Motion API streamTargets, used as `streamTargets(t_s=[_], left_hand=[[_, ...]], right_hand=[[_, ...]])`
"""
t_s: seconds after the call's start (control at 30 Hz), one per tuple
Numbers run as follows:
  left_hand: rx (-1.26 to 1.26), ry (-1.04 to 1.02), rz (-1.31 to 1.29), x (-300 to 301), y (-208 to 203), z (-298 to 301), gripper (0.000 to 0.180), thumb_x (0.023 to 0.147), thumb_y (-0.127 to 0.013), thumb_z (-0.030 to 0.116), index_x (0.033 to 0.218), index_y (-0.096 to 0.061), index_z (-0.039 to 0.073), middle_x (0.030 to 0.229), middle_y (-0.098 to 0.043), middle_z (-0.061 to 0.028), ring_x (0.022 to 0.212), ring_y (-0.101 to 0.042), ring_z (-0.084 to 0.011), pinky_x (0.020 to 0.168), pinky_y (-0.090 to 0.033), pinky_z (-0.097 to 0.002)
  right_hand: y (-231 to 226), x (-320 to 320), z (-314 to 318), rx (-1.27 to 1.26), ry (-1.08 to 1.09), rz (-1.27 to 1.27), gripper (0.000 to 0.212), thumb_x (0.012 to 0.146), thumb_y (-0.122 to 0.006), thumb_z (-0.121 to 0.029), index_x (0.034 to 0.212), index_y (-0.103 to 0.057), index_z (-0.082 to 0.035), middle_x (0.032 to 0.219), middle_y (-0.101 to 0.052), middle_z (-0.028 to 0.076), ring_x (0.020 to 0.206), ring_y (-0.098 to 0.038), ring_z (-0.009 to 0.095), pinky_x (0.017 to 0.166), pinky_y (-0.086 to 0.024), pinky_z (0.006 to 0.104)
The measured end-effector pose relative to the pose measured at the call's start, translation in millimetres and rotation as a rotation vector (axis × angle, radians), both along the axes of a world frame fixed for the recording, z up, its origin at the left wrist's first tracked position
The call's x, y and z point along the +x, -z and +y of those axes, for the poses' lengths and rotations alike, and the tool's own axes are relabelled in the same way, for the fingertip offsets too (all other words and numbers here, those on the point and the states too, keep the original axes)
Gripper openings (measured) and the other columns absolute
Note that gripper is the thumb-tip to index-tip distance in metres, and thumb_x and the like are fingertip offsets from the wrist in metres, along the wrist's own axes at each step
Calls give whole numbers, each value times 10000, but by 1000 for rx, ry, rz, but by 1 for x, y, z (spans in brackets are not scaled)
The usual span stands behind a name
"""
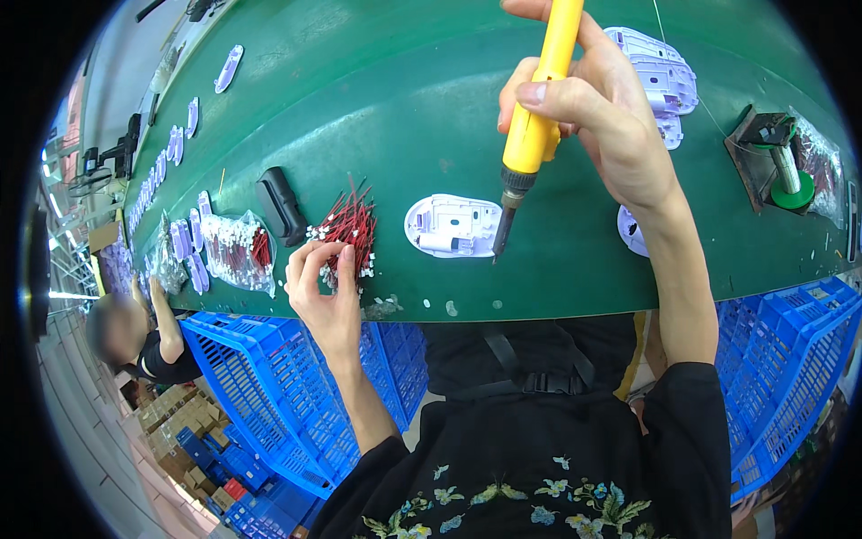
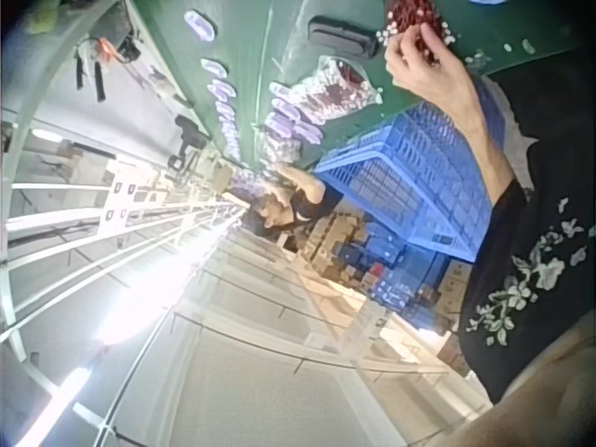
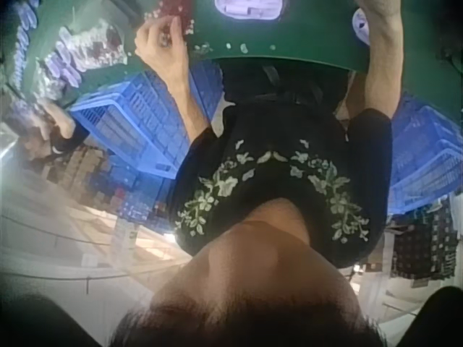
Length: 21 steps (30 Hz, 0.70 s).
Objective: Soldering electrical components and wires into plastic housings on an assembly line.
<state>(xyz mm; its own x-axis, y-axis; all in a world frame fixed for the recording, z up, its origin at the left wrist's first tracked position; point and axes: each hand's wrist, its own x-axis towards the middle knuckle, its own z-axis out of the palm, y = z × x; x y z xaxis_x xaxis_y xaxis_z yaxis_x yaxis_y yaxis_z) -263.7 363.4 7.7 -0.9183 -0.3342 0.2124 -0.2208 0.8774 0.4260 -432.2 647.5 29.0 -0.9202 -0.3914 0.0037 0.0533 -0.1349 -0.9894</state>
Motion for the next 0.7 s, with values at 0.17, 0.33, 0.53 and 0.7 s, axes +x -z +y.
streamTargets(t_s=[0.17,0.33,0.53,0.7], left_hand=[[109,-50,65,0,-6,-6,112,902,-775,132,949,-718,48,1036,-682,-48,976,-608,-200,858,-403,-349],[370,-223,57,-2,-6,-24,120,970,-736,126,974,-700,12,1044,-698,-9,872,-545,-76,743,-382,-246],[575,-118,214,-7,4,-38,139,1002,-695,141,1019,-649,11,1088,-693,-67,992,-612,-146,853,-468,-289],[829,-64,375,-10,1,-45,123,1041,-630,111,1082,-590,3,1026,-709,-121,986,-669,-196,947,-520,-344]], right_hand=[[0,-1,1,-197,-43,-44,781,857,-680,-223,1509,-311,0,846,-679,150,774,-667,204,737,-535,301],[1,0,0,-293,-29,-128,815,822,-726,-168,1507,-309,-22,852,-701,191,764,-684,247,737,-539,313],[2,0,0,-286,-21,-136,810,819,-716,-145,1509,-310,-17,851,-703,192,761,-686,251,729,-543,319],[3,0,0,-299,-29,-118,796,825,-706,-136,1507,-311,-17,853,-703,188,762,-686,251,730,-544,320]])
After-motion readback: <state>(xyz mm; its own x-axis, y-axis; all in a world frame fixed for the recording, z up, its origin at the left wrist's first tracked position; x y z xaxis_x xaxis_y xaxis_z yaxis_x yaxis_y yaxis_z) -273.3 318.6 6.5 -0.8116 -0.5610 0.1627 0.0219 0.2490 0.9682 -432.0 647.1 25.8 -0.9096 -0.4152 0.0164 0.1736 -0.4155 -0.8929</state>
